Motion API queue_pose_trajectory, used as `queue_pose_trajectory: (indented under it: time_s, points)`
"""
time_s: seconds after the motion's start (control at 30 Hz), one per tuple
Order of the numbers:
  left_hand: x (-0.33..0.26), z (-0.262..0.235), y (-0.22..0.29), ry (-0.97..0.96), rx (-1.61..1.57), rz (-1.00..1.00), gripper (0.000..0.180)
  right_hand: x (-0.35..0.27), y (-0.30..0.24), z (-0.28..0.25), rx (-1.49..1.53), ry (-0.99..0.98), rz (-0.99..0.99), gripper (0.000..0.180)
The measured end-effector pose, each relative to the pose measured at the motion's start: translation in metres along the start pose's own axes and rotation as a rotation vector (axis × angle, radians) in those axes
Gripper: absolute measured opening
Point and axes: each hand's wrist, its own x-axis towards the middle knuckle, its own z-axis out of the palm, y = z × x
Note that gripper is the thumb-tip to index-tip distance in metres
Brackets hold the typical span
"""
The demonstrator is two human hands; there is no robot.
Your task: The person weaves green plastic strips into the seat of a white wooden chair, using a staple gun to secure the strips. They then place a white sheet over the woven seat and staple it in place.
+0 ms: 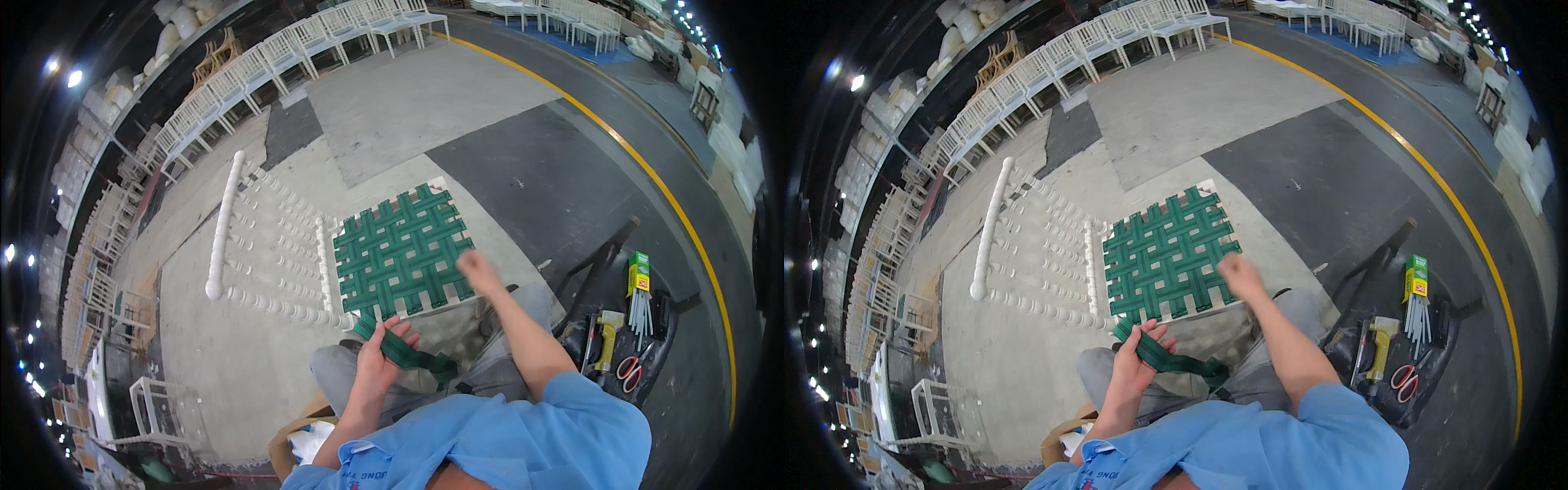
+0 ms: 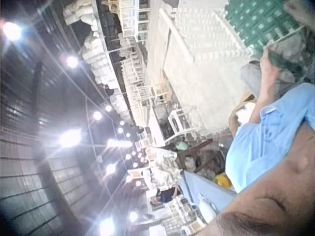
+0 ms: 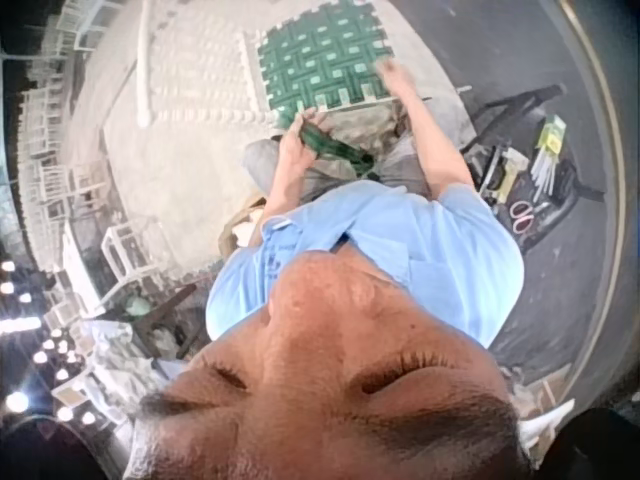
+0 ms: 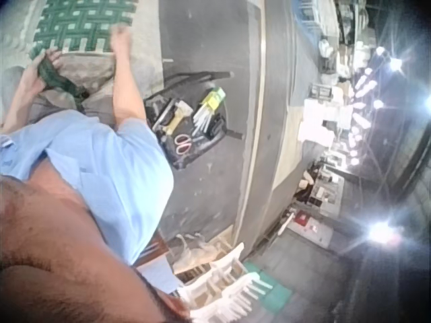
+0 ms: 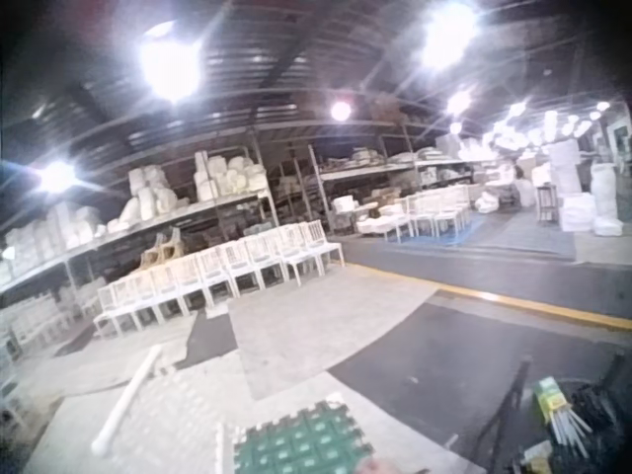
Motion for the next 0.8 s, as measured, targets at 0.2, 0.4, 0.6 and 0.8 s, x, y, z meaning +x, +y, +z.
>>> queue_pose_trajectory:
  time_s: [0.2,0.4,0.6,0.8]
  points:
    - [-0.031,-0.023,-0.023,-0.037,-0.099,-0.056,0.057,0.047,0.06,0.023,0.259,0.142,0.341,0.074]
    - [-0.034,-0.022,-0.027,-0.101,-0.151,-0.133,0.058,0.053,0.095,0.04,0.123,0.058,0.405,0.08]
    - [-0.021,-0.005,-0.021,-0.068,-0.102,-0.247,0.056,-0.025,0.095,0.05,0.023,0.103,0.609,0.072]
    - [-0.006,0.015,-0.012,-0.158,-0.222,-0.09,0.053,-0.077,-0.006,0.046,0.354,-0.318,-0.122,0.065]
